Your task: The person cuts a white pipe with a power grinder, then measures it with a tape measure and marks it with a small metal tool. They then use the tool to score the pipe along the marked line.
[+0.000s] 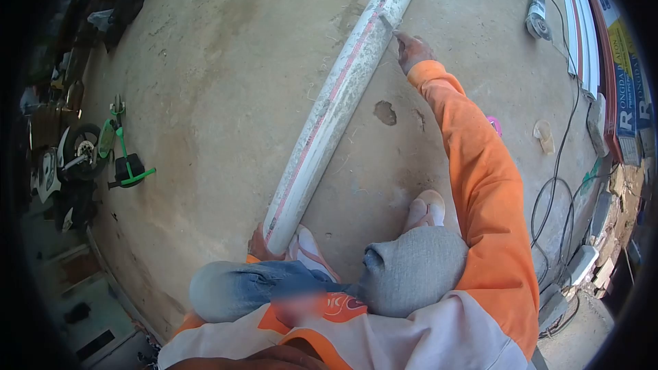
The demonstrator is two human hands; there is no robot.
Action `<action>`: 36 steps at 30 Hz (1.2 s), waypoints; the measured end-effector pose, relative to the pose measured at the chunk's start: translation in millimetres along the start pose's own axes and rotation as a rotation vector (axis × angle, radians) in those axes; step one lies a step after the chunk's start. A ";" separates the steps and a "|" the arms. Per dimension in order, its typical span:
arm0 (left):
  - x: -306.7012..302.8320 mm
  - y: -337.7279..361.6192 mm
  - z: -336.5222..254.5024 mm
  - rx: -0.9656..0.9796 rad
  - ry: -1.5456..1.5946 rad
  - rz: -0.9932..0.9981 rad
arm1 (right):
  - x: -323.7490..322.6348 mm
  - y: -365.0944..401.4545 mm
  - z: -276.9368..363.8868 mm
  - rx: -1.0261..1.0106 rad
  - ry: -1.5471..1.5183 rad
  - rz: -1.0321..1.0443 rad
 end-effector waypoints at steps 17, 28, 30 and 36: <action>29.8 17.3 25.9 -0.054 -0.104 0.015 | 25.9 24.5 27.8 -0.065 -0.204 0.007; 43.1 -13.5 23.3 -0.024 -0.166 -0.129 | 16.5 52.1 56.0 0.076 -0.338 0.058; 42.5 -9.6 15.3 -0.089 -0.159 -0.109 | 20.0 75.9 85.5 -0.048 -0.329 0.243; 47.1 -8.6 18.6 -0.035 -0.157 -0.155 | 26.2 112.0 109.8 -0.028 -0.244 0.322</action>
Point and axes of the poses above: each hand's wrist, its own y-axis away from the middle knuckle, its own x-axis out of the palm, z = x × y, the point moved 1 cm from there along -y, towards the middle knuckle, and after that the axes turned 1 degree about -z, right-handed, at the moved point
